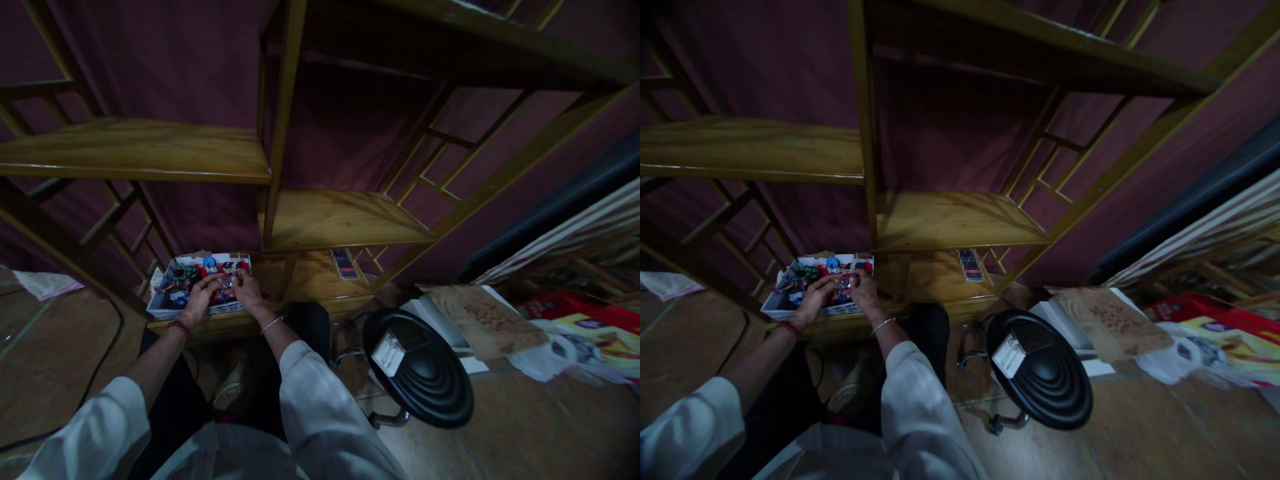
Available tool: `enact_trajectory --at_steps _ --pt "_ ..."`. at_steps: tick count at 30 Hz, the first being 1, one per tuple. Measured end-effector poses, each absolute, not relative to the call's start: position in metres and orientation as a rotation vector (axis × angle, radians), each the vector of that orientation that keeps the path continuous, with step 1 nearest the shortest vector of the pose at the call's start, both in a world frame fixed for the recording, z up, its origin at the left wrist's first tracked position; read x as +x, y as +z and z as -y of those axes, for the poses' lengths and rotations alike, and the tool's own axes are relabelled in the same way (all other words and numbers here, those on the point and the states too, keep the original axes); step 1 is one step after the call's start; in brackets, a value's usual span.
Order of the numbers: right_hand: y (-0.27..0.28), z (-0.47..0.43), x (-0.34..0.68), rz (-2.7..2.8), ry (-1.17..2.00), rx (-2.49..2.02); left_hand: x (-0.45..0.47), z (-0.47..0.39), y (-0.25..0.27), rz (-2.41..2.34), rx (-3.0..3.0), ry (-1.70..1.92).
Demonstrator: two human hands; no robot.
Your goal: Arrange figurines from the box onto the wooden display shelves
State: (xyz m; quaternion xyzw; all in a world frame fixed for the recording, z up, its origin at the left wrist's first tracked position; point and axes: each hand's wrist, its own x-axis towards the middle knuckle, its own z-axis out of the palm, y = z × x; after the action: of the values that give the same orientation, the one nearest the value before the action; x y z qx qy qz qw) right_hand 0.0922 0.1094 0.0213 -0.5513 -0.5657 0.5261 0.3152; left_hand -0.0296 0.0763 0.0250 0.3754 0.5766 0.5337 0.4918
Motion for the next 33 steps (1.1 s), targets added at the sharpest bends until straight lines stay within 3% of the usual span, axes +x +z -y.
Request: enact_trajectory --at_steps 18,33 --pt "0.011 -0.103 0.102 1.491 1.171 -1.356 -0.033 -0.087 0.005 -1.53 0.93 1.422" --pt "0.003 -0.117 0.116 1.696 1.056 -1.317 -0.025 -0.083 0.013 -1.57 1.131 1.154"
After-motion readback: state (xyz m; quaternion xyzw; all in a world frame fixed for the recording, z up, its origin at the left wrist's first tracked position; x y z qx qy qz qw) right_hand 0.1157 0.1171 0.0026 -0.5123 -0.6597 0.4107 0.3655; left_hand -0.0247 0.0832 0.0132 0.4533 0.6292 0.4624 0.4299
